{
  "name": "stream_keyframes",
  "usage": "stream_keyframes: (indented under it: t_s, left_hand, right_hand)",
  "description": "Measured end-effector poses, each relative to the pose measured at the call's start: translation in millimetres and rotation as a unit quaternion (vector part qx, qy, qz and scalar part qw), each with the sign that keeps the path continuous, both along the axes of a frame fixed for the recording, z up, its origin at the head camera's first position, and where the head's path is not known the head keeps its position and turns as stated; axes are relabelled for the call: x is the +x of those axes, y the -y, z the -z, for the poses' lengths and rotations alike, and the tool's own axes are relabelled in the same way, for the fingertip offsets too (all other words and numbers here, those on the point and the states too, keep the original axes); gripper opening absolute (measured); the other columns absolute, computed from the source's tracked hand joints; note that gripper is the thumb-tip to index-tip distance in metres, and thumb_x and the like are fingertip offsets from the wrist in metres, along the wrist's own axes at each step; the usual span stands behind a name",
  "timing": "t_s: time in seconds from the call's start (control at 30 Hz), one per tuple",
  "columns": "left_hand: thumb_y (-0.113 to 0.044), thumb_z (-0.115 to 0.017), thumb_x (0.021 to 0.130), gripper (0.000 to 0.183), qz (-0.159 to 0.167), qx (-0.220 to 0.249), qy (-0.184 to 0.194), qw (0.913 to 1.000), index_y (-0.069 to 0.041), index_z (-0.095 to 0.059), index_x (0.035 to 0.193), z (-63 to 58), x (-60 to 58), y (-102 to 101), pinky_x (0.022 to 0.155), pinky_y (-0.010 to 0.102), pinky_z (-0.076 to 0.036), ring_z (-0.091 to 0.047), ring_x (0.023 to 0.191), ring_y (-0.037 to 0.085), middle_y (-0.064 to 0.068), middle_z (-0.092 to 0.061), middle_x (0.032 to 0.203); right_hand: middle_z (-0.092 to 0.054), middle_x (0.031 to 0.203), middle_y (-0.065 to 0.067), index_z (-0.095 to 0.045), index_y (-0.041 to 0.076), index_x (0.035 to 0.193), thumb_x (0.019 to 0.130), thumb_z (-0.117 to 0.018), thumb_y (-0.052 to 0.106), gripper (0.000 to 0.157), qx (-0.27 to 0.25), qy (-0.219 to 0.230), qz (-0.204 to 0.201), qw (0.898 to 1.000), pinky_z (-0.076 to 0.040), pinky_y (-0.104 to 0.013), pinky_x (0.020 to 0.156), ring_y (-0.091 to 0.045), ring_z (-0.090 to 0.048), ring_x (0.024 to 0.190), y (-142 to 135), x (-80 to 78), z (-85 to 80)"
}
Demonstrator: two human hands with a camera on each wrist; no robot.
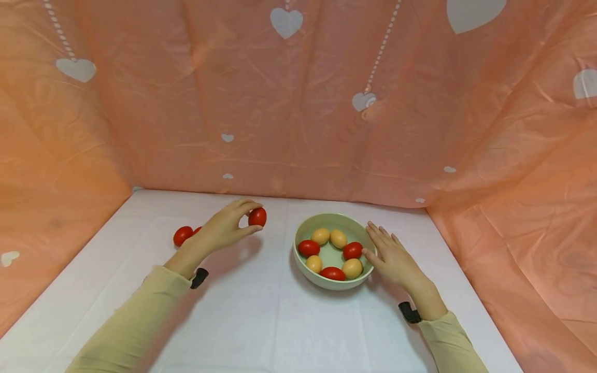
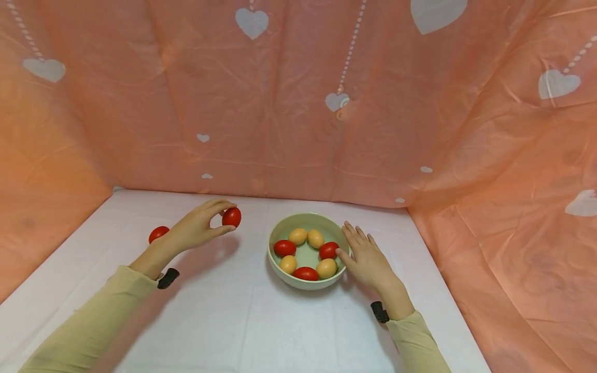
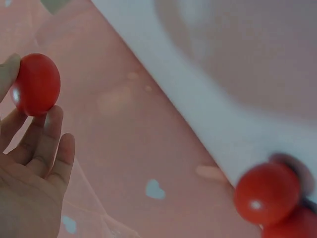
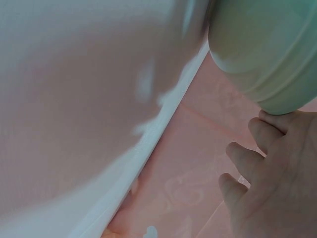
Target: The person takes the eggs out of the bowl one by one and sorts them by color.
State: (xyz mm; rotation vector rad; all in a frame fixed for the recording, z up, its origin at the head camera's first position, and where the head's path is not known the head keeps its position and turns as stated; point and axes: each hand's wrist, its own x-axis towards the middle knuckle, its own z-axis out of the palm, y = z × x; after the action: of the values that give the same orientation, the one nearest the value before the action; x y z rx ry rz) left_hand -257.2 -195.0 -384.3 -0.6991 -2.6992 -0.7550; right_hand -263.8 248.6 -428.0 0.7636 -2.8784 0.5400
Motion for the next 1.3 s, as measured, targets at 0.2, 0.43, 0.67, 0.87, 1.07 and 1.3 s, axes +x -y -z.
stream_keyframes:
  t_s: [0.2,0.43,0.67,0.87,1.07,1.3]
  left_hand:
    - [-0.025,-0.084,0.090,0.054,-0.003,-0.048,-0.013,0.9988,-0.002,-0.064,0.134,6.0,0.3,17.4,0.100,0.052,-0.053,-0.063,0.113,0.032,0.013,-0.065,0.128]
    - [-0.024,-0.085,0.088,0.048,-0.009,-0.086,-0.017,0.9961,-0.002,-0.068,0.127,15.4,-0.8,40.9,0.101,0.055,-0.050,-0.063,0.115,0.035,0.013,-0.069,0.124]
    - [-0.032,-0.083,0.089,0.050,-0.027,-0.138,0.015,0.9900,0.000,-0.070,0.125,21.5,-4.4,62.3,0.100,0.058,-0.047,-0.061,0.114,0.039,0.017,-0.070,0.121]
    - [-0.032,-0.083,0.089,0.049,-0.025,-0.148,0.035,0.9881,0.001,-0.071,0.123,25.5,-4.1,73.7,0.100,0.059,-0.047,-0.060,0.113,0.039,0.016,-0.071,0.118]
    - [-0.034,-0.083,0.089,0.049,-0.026,-0.154,0.046,0.9866,0.002,-0.071,0.121,29.5,-2.0,79.8,0.100,0.061,-0.046,-0.060,0.113,0.040,0.017,-0.071,0.117]
    - [-0.035,-0.081,0.091,0.051,-0.034,-0.157,0.069,0.9845,0.002,-0.070,0.124,32.8,-2.9,83.6,0.101,0.063,-0.044,-0.060,0.112,0.038,0.016,-0.071,0.118]
  right_hand:
    - [-0.030,0.168,-0.019,-0.034,-0.002,0.160,0.108,-0.054,0.038,0.069,0.000,0.006,0.001,1.000,-0.016,-0.066,0.122,-0.047,-0.026,0.153,-0.5,-0.1,1.1]
    - [-0.029,0.168,-0.019,-0.033,-0.003,0.160,0.107,-0.054,0.038,0.069,0.000,0.006,0.004,1.000,-0.016,-0.066,0.123,-0.047,-0.026,0.153,-0.7,0.6,1.6]
    - [-0.028,0.168,-0.019,-0.032,-0.001,0.161,0.108,-0.053,0.038,0.069,0.002,0.008,0.006,1.000,-0.015,-0.065,0.123,-0.046,-0.025,0.154,-0.9,0.2,0.8]
    - [-0.031,0.167,-0.020,-0.034,-0.003,0.159,0.107,-0.054,0.038,0.069,-0.004,-0.002,0.001,1.000,-0.017,-0.067,0.122,-0.048,-0.027,0.152,-0.3,0.9,1.1]
    - [-0.029,0.168,-0.020,-0.033,-0.002,0.160,0.107,-0.054,0.038,0.070,-0.002,0.007,0.003,1.000,-0.016,-0.067,0.122,-0.048,-0.025,0.153,0.0,0.0,0.8]
    - [-0.028,0.168,-0.018,-0.032,-0.001,0.161,0.107,-0.054,0.038,0.070,0.000,0.013,0.005,1.000,-0.015,-0.066,0.123,-0.047,-0.026,0.153,-0.4,-1.3,1.3]
